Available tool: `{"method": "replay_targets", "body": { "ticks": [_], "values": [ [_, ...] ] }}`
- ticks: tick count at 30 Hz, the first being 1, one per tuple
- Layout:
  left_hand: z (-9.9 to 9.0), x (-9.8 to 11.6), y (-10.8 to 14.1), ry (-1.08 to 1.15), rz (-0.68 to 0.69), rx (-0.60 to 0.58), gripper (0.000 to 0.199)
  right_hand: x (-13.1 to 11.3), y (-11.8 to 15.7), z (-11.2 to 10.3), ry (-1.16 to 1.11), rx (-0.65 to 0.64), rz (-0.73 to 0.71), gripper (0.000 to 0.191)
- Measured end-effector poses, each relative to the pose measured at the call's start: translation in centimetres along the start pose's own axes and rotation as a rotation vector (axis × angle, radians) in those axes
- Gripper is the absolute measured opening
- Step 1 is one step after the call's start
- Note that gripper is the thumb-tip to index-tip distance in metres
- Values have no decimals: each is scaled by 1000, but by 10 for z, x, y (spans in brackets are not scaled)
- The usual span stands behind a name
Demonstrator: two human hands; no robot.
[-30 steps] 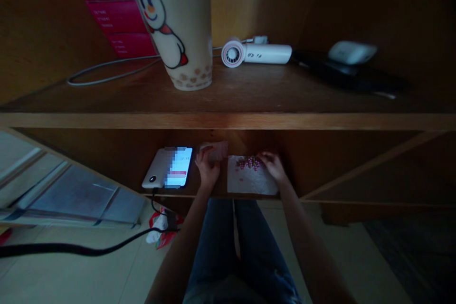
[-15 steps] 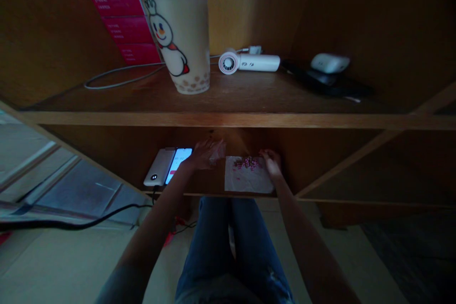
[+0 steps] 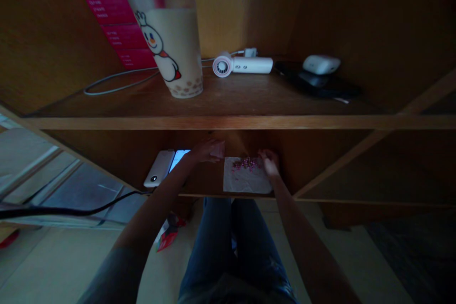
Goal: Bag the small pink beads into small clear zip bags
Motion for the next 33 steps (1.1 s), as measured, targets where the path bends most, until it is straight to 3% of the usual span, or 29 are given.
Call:
{"method": "replay_targets", "body": {
  "ticks": [4,7,11,13,17,33],
  "values": [
    [-7,12,4,46,1,30,93,-3,1,0,18,-7,-18,31],
    [-15,28,21,-3,-157,249,92,-5,1,0,18,7,-8,33],
    [-2,47,55,46,-363,601,54,-10,4,-1,8,36,-11,35],
    [11,51,66,73,-422,672,35,-12,5,-1,1,42,-10,36],
    [23,54,72,67,-451,717,20,-10,5,-2,-15,61,13,34],
    [23,56,67,82,-393,636,19,-10,9,-7,-56,99,-5,29]
  ]
}}
Point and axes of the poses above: each hand's wrist, its own y-axis away from the middle knuckle, its own z-axis out of the palm, x = y × z, the point moved 5 cm from there along -y, towards the middle knuckle, and after that the axes turned 3 degrees about -y, right-handed, at the moved point
